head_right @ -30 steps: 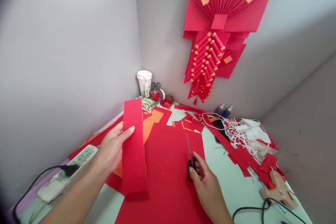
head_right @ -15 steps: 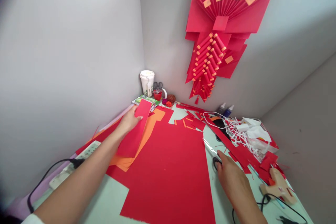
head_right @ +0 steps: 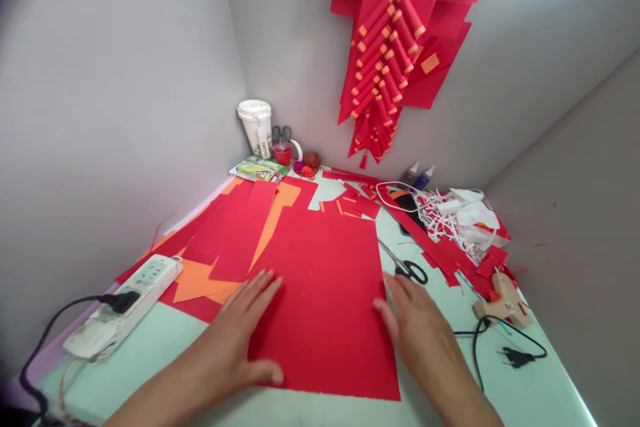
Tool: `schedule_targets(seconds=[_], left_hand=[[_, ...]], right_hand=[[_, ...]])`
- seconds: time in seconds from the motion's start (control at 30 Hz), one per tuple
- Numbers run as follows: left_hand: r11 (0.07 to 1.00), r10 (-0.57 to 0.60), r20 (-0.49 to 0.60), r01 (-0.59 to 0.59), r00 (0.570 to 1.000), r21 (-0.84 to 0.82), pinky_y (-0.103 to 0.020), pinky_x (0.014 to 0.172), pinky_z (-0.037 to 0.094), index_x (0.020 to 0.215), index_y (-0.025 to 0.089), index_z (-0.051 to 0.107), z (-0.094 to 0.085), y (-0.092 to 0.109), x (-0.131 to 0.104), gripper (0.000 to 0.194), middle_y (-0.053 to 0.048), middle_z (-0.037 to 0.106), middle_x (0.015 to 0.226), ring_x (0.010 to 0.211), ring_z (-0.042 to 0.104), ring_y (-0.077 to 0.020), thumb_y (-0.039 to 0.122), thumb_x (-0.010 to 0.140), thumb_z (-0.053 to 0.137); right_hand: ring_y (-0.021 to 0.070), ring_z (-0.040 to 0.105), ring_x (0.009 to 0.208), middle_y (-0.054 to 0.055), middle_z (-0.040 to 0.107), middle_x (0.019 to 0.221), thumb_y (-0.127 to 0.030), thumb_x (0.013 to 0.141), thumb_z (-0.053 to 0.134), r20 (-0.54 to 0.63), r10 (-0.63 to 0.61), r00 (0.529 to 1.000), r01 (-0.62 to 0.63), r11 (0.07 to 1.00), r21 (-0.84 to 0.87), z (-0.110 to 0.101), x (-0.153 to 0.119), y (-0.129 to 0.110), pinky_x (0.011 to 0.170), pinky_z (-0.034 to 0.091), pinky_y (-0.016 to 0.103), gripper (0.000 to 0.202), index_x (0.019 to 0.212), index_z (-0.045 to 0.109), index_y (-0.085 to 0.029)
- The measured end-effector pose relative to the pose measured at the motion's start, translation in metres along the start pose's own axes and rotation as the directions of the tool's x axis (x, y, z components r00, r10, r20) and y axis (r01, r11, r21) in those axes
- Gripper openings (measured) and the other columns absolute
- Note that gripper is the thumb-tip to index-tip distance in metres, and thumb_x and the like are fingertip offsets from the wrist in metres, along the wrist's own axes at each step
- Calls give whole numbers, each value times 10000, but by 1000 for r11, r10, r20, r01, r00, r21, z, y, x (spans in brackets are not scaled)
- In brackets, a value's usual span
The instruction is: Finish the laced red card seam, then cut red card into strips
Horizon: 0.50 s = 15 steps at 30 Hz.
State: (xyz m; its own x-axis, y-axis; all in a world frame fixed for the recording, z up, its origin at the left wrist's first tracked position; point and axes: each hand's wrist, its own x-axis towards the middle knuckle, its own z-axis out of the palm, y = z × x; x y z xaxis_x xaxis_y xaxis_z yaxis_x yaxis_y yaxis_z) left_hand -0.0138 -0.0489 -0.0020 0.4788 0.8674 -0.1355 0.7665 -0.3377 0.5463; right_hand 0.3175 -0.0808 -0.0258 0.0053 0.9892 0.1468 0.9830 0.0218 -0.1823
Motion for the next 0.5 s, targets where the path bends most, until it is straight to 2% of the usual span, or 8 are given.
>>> schedule_targets(seconds=[0.07,0.13,0.23,0.3,0.4,0.5], left_hand=[[996,54,12,-55,998,75,-639,1121,232,1527,297,198,17,-12,-19,1242,-150,139,1606,1446,119,-439,687,506,787],[989,68,-33,-63,997,135,-642,1114,256,1533,304,160,27,-20,-33,1217,-142,140,1604,1442,152,-433,661,551,784],[973,154,-52,-143,987,179,-597,1081,358,1538,304,131,25,-22,-43,1127,-136,205,1587,1416,269,-410,639,650,738],[951,265,-81,-247,961,185,-519,1078,405,1535,297,175,18,-21,-46,1008,-122,340,1541,1371,388,-365,574,728,714],[888,448,-164,-416,879,197,-411,1138,355,1424,337,441,5,-20,-46,637,-25,630,1325,1218,589,-251,358,836,685],[864,503,-288,-470,815,179,-355,1128,371,1189,361,653,-10,-13,-42,379,39,758,1069,1018,704,-186,191,850,657]], right_hand=[[306,488,1297,97,491,1449,-437,862,599,101,-120,988,101,980,170,6,-28,-7,1035,452,448,613,1433,458,-265],[347,418,1353,77,391,1522,-460,794,680,167,-184,969,141,961,239,12,-52,-11,1048,440,485,749,1469,389,-317],[400,355,1375,78,296,1557,-485,709,761,218,-231,948,168,947,274,14,-71,-8,1050,426,537,921,1493,299,-343],[421,389,1343,92,306,1540,-515,658,797,217,-290,932,222,931,290,10,-73,-7,1013,459,546,980,1486,300,-348],[382,511,1259,92,419,1467,-503,734,748,170,-387,906,336,904,266,-1,-73,-9,943,532,485,845,1465,354,-348],[278,646,1123,36,601,1314,-319,858,644,29,-471,881,455,864,214,-17,-73,-14,881,583,366,590,1417,457,-357]])
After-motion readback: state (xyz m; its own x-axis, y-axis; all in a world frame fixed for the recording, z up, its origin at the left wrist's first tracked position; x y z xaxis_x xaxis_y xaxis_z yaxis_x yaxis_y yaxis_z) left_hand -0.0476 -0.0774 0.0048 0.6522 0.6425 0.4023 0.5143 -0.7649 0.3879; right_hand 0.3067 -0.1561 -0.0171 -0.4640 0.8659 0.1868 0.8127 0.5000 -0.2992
